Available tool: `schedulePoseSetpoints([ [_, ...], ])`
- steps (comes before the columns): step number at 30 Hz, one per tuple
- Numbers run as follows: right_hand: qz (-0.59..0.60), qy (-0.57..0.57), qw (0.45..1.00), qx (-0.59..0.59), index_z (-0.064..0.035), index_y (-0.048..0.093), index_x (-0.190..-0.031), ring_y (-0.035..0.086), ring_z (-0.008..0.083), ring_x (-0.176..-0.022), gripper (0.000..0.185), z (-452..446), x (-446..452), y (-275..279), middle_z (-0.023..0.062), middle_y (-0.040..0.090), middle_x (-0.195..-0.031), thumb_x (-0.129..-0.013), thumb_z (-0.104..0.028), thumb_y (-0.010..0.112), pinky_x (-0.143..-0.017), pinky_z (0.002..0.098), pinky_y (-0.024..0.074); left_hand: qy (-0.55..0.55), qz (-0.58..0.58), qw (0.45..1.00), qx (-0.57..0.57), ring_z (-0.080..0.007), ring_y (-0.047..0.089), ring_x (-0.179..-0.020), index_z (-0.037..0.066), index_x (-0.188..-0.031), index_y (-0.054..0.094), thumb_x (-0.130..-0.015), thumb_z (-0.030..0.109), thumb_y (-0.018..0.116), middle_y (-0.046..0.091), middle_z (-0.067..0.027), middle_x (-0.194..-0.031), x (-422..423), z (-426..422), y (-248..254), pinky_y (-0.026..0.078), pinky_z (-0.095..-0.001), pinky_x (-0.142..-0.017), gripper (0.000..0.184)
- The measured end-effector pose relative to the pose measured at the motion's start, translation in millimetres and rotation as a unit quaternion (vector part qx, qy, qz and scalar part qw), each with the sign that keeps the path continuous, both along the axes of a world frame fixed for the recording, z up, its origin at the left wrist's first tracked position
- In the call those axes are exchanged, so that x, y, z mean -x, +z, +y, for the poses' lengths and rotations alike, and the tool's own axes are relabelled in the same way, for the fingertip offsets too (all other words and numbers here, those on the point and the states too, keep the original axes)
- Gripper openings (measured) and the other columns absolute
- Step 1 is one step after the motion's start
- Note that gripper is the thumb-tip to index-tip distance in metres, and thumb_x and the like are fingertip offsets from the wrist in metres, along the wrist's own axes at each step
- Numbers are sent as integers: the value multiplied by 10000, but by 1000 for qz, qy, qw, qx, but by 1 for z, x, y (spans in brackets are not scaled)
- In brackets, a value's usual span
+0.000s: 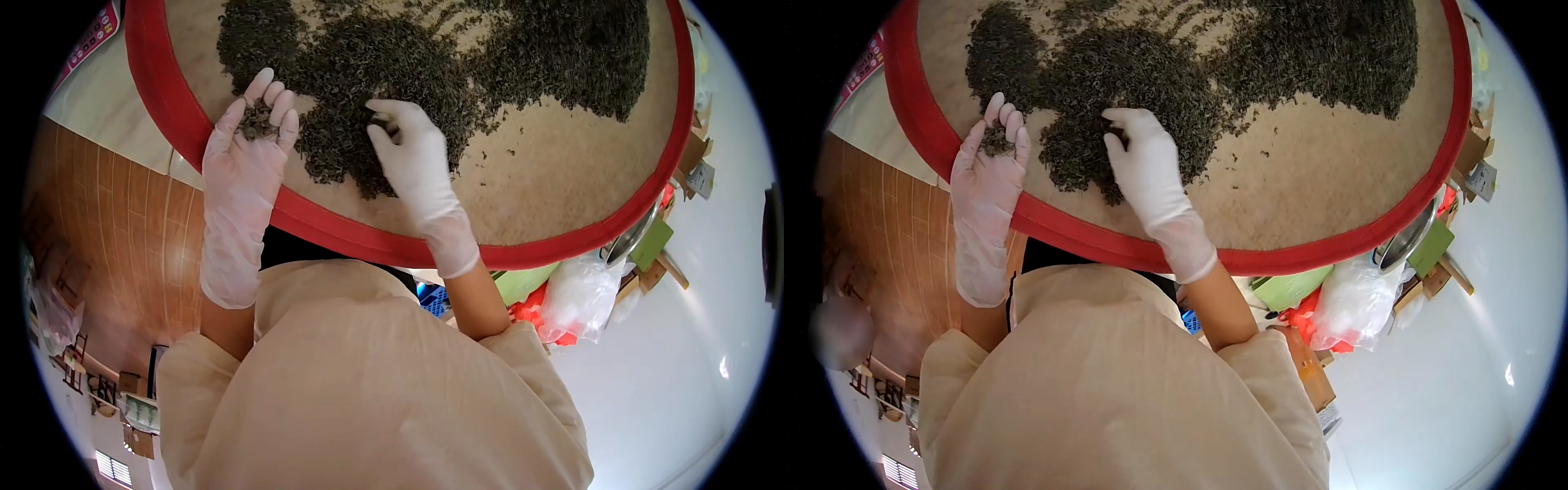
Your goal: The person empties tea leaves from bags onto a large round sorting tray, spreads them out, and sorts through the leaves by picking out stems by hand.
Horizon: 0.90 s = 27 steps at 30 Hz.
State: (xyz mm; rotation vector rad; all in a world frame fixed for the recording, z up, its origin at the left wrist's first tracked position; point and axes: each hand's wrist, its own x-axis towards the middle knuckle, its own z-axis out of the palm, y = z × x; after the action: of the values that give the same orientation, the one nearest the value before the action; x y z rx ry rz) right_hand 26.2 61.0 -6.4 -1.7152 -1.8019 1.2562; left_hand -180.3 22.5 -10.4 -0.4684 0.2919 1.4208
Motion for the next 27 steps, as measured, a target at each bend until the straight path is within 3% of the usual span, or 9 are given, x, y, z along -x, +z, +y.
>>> schedulePoseSetpoints([
  [2, 60, -91, 988, 113, -47, 654, -1054, 603, 131, -736, 217, 4, -15, 12, 69, 670, -883, -839, -81, 655, -694, 236, 499, 1, 7, 1000, -6, -277, 499, -1158, -67, -1312, 416, -978, 139, 369, 514, -171, -1216, 0, -1, 0, 433, -395, -997, 396],
  [4, 188, -181, 941, 215, -18, 652, -1069, 586, 76, -774, 195, 10, -27, 27, 42, 667, -908, -886, -75, 613, -680, 200, 465, -5, 18, 1000, 3, -271, 509, -1132, -68, -1313, 415, -979, 140, 370, 517, -165, -1195, -1, -1, -2, 443, -394, -981, 395],
  [9, 282, -183, 885, 322, 19, 620, -1107, 598, 114, -730, 269, 14, -48, 35, 77, 667, -915, -942, -183, 550, -659, 207, 456, -14, 37, 998, 41, -258, 519, -1088, -68, -1313, 416, -973, 134, 390, 519, -155, -1166, -7, 3, 5, 447, -388, -968, 396],
  [12, 410, -182, 824, 346, 37, 542, -1206, 634, 225, -918, 409, 8, -48, 36, 157, 645, -1064, -968, -291, 483, -785, 297, 493, -21, 49, 998, 42, -250, 513, -1081, -66, -1317, 413, -967, 126, 403, 517, -150, -1161, -6, 3, 6, 441, -383, -971, 400],
  [18, 488, -167, 776, 363, 62, 424, -1319, 544, 312, -1134, 562, 8, -45, 41, 211, 538, -1257, -991, -392, 376, -966, 405, 441, -19, 52, 998, 39, -247, 487, -1097, -63, -1331, 395, -965, 113, 404, 493, -150, -1183, -1, 2, 5, 430, -390, -982, 406],
  [22, 426, -163, 823, 340, 70, 354, -1365, 453, 333, -1242, 634, 7, -49, 44, 249, 451, -1339, -990, -441, 339, -1007, 424, 410, -19, 31, 999, 15, -253, 485, -1110, -55, -1345, 378, -970, 107, 395, 478, -149, -1200, -1, 2, 4, 426, -399, -991, 409],
  [25, 253, -165, 913, 276, 7, 395, -1370, 385, 321, -1305, 593, 11, -49, 62, 208, 428, -1383, -987, -444, 357, -1050, 406, 363, -21, 31, 999, 20, -259, 484, -1136, -50, -1350, 372, -974, 109, 386, 472, -151, -1216, -2, 3, 9, 423, -401, -995, 408],
  [26, 254, -164, 912, 276, 7, 395, -1370, 385, 321, -1305, 593, 14, -54, 61, 208, 428, -1383, -987, -444, 357, -1050, 406, 363, -21, 32, 999, 20, -259, 484, -1136, -50, -1350, 372, -974, 109, 386, 472, -151, -1216, -1, 3, 9, 423, -401, -995, 408],
  [27, 126, -108, 973, 160, -3, 423, -1355, 390, 307, -1305, 548, 20, -60, 57, 201, 434, -1382, -985, -406, 384, -1047, 393, 366, -18, 24, 999, 15, -260, 483, -1147, -50, -1348, 375, -975, 110, 386, 474, -154, -1217, -1, 3, 8, 423, -401, -995, 406],
])
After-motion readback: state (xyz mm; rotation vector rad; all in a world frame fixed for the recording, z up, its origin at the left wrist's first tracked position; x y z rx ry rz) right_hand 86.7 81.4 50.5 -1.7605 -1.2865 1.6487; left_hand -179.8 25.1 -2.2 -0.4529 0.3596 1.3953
